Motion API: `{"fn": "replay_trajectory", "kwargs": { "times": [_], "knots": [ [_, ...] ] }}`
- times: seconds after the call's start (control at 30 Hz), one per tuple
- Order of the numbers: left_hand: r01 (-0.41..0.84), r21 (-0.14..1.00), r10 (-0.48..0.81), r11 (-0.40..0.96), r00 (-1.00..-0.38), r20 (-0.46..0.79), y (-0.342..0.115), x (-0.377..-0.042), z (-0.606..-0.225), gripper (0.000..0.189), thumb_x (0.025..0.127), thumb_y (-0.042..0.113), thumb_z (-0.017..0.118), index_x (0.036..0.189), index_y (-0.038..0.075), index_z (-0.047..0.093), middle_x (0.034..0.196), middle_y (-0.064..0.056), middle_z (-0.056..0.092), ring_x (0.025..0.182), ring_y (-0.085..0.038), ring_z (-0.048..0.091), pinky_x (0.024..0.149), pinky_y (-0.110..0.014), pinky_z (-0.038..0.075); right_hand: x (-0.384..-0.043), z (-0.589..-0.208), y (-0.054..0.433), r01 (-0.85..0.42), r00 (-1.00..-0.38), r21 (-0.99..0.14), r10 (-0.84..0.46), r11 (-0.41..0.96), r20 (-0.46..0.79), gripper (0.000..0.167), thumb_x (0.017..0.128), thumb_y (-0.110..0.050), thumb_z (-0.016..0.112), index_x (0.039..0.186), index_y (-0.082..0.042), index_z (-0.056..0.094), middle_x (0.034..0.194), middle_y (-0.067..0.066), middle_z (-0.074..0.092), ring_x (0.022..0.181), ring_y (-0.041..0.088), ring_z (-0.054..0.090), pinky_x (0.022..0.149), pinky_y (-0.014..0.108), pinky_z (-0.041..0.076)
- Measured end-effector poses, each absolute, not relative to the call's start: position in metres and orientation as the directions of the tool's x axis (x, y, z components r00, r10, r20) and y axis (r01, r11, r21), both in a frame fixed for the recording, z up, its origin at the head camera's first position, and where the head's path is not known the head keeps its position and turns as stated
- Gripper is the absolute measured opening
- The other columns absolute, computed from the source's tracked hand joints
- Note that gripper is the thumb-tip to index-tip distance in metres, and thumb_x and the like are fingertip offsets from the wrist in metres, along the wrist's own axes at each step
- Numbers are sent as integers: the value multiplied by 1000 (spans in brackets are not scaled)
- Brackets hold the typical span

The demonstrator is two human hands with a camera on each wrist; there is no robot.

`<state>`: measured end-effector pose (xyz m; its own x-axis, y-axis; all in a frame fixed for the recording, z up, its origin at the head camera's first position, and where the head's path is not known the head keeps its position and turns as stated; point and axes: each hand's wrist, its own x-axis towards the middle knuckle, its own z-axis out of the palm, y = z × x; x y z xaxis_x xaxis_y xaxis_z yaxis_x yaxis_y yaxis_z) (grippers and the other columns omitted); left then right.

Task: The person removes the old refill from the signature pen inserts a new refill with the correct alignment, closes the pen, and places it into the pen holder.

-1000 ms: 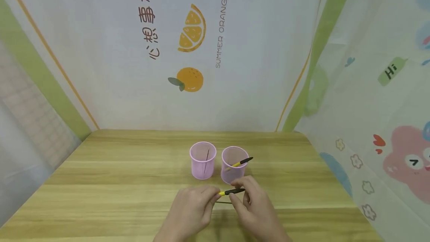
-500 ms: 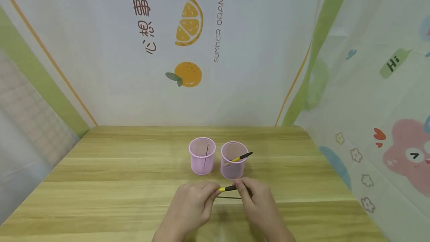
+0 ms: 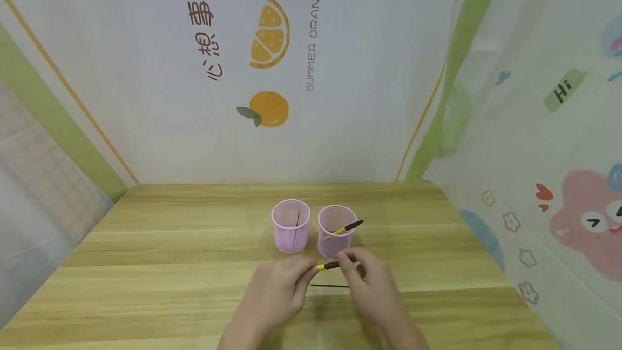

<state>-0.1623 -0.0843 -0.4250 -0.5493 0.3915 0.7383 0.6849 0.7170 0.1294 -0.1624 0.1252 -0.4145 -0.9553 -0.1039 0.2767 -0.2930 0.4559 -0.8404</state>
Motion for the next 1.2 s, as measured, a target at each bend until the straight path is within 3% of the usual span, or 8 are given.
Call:
{"fn": "replay_trajectory", "kwargs": {
  "times": [0.1,0.23,0.4,0.53,0.77,0.87,1.03,1.2],
  "knots": [
    [652,130,409,747,-605,683,-83,-170,-412,10,95,23,78,89,22,71,67,15,58,57,2,41,52,-17,40,-173,-402,126,-213,-977,-834,-118,509,178,27,109,-37,61,101,-16,77,69,-5,54,57,6,45,51,22,39],
    [617,185,406,765,-685,604,-82,-184,-392,5,98,23,76,94,19,75,69,12,63,56,1,42,52,-19,41,-195,-389,125,-254,-967,-804,-171,538,191,30,111,-33,58,99,-12,76,69,-1,53,60,9,44,52,23,37],
    [567,270,367,778,-759,539,-84,-201,-375,6,97,22,78,92,18,78,78,10,73,55,2,46,52,-18,42,-214,-377,123,-316,-948,-778,-222,543,230,18,108,-22,63,101,-10,75,88,2,72,76,12,63,67,25,53],
    [553,303,347,776,-776,527,-85,-202,-370,6,95,21,80,90,19,77,81,12,74,59,2,51,54,-19,44,-215,-372,123,-312,-948,-787,-228,532,222,12,107,-19,65,103,-11,74,95,2,75,83,15,68,74,29,56],
    [496,375,301,783,-830,469,-86,-194,-372,6,98,22,77,99,17,81,89,8,77,65,1,58,60,-20,49,-209,-379,123,-271,-960,-789,-211,551,183,22,108,-30,63,104,-14,77,92,2,74,78,12,60,67,26,52],
    [464,400,270,790,-850,453,-86,-191,-374,6,97,21,78,100,16,81,92,6,77,69,-1,59,63,-22,50,-209,-383,121,-290,-955,-787,-210,545,207,17,106,-24,66,100,-13,77,89,1,72,77,12,57,66,25,49],
    [447,406,247,797,-855,456,-85,-190,-378,7,97,23,79,101,17,81,91,6,74,68,-2,56,63,-23,48,-208,-381,118,-305,-951,-820,-208,484,230,1,100,-11,73,101,-11,73,100,5,74,83,13,62,73,25,53],
    [470,380,255,796,-832,493,-82,-189,-379,7,95,23,80,100,18,81,93,7,73,71,-4,61,65,-23,52,-206,-380,120,-318,-947,-769,-234,554,222,19,103,-30,71,108,-12,76,102,2,77,84,12,68,75,30,58]
  ]
}}
